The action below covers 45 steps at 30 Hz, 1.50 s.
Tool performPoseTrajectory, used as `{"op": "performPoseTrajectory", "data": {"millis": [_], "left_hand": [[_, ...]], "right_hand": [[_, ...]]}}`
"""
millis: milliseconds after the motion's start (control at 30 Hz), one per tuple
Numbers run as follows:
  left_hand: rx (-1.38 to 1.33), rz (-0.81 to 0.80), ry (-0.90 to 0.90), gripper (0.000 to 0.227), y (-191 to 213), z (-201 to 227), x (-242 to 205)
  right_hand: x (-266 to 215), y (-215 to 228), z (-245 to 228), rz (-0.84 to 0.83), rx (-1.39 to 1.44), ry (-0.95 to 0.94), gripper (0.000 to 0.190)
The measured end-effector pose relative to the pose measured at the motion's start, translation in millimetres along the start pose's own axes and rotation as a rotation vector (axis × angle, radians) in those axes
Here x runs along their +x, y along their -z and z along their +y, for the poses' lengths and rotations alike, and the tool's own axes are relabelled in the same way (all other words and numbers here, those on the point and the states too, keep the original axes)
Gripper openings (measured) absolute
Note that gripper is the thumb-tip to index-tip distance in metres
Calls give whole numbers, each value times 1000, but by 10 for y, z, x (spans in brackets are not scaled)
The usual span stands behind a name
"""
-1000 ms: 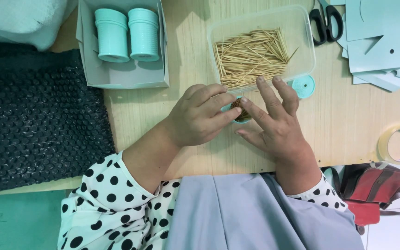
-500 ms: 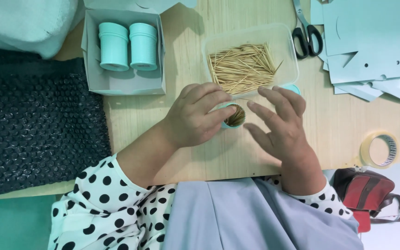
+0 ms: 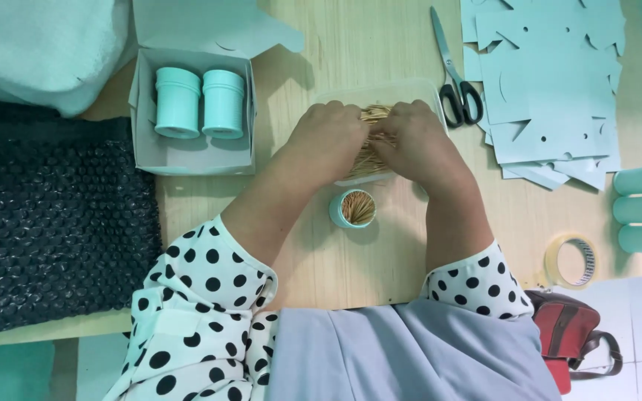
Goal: The person repeatedly picks up small wooden sticks from a plastic container and places them into a small cylindrical container. The person continues this process, filling the container with sticks.
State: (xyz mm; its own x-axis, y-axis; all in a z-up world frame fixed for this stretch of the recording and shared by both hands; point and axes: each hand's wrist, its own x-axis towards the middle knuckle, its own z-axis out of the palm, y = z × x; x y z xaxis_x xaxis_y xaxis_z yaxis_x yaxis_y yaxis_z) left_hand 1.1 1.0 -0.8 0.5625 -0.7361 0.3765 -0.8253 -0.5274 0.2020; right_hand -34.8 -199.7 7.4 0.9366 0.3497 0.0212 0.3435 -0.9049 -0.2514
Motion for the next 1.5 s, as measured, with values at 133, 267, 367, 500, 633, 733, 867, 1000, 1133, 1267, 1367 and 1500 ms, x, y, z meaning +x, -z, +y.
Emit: {"op": "performPoseTrajectory", "data": {"millis": [133,267,367,500,633,733,867,1000,1133,1267,1367,1500], "left_hand": [[-1,-37,-2,17,-15,-3,1],[-11,-138,6,19,-37,4,23],[-27,-162,9,19,-48,-4,22],[-50,-198,35,16,11,12,30],[-38,-200,30,16,73,21,15],[-42,-152,31,14,116,38,21],[-42,-132,32,12,123,43,10],[-29,-92,40,14,94,53,8],[-35,-81,37,14,69,45,-2],[-44,-2,24,15,-3,28,-33],[-92,1,48,19,-10,28,-37],[-283,-15,101,20,108,-22,24]], "right_hand": [[42,70,-88,-137,-20,-100,28],[85,49,-107,-209,-107,-142,30],[85,4,-80,-206,-120,-137,28],[58,-28,-8,-228,-95,-125,23],[38,-73,46,-177,-21,-77,22],[-2,-79,70,-123,52,-66,23],[-36,64,-42,-25,109,-18,18],[-77,75,-25,76,142,28,14],[-81,114,-58,113,165,36,12],[-78,139,-104,195,244,85,10],[-94,147,-113,278,318,135,11],[-55,150,-66,505,440,284,34]]}}
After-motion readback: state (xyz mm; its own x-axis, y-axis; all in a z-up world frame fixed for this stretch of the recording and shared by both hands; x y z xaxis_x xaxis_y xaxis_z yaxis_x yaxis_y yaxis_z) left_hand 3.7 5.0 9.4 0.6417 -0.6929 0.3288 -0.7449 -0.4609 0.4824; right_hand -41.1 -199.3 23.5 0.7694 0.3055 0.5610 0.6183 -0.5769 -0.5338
